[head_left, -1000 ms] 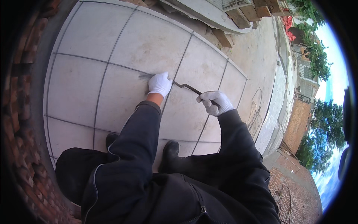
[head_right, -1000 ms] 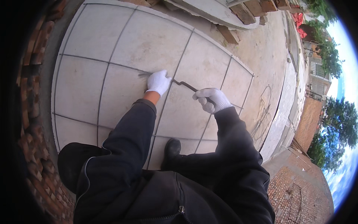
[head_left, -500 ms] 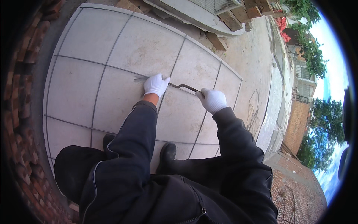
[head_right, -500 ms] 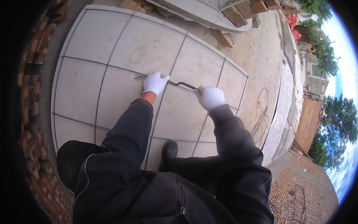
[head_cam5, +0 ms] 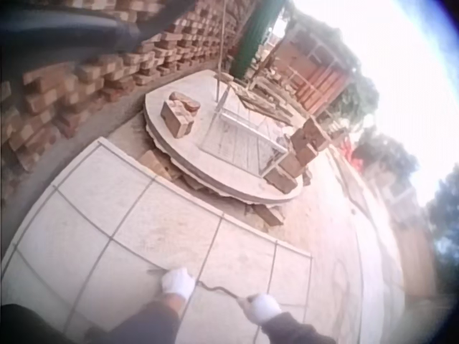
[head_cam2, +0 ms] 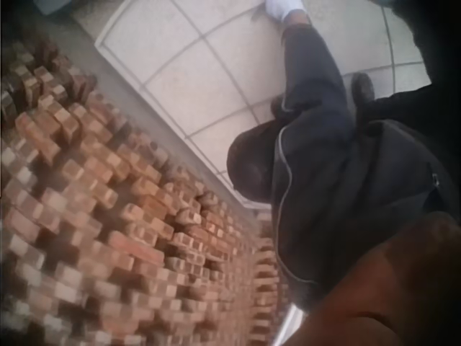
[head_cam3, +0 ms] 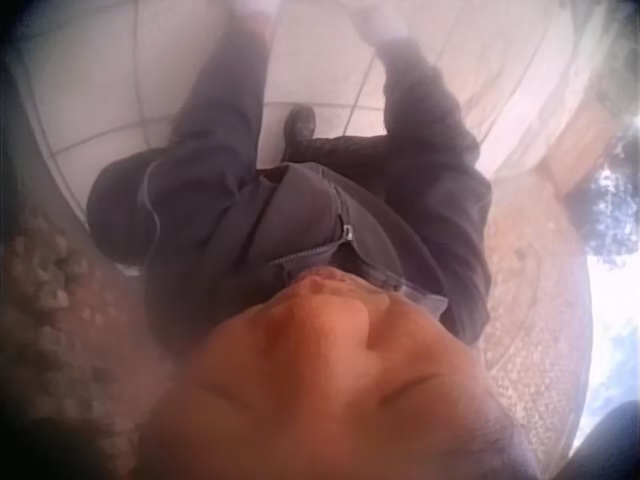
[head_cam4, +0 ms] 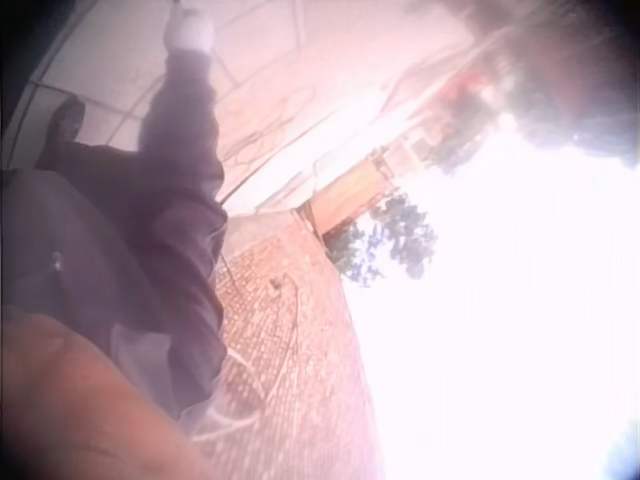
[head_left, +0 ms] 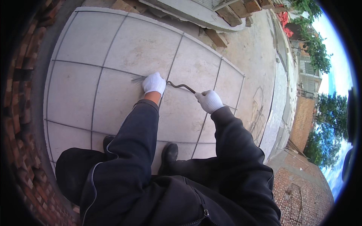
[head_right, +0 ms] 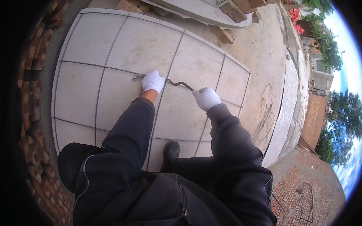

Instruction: The person uses a rebar hook to twist wire ties around intersecting metal rods on a rebar grid laid on a tiled floor. They repeatedly pick up wire ties, wrap them around intersections, and twist them tight to secure the grid.

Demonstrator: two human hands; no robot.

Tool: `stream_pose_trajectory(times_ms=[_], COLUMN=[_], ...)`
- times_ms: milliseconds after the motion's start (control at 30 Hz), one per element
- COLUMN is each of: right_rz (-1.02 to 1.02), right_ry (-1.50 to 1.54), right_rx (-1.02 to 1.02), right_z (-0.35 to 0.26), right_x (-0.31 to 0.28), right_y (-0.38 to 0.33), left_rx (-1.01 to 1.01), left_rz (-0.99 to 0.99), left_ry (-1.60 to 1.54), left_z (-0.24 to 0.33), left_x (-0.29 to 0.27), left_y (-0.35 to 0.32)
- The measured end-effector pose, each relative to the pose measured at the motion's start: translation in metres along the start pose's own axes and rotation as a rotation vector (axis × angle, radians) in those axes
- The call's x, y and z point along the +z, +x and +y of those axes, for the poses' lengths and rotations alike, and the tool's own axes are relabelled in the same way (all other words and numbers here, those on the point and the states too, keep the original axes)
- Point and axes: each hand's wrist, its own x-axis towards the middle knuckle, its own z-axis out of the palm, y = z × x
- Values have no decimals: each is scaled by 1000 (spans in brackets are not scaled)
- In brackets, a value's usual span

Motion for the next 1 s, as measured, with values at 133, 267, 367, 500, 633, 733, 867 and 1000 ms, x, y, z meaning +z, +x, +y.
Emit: stream_pose_trajectory(times_ms=[133,267,367,500,633,733,867,1000], right_rz=[-47,-69,-139,-148,71,178,-216,161], right_ry=[117,211,204,64,97,89,301,84], right_rx=[18,92,59,-74,-50,-86,2,-214], right_z=[2,8,-3,16,26,7,17,43], right_x=[4,5,17,28,38,38,50,98], right_y=[4,0,4,12,2,-10,-6,26], left_rx=[1,7,-25,15,49,27,33,114], left_rz=[28,-34,-27,29,50,116,54,43], left_ry=[-28,-4,5,12,-6,-56,-16,-214], left_z=[-7,6,-11,-6,-5,-21,-13,0], left_x=[3,-5,-6,-2,5,-1,-13,-22], left_y=[2,-6,-5,0,0,10,-7,-8])
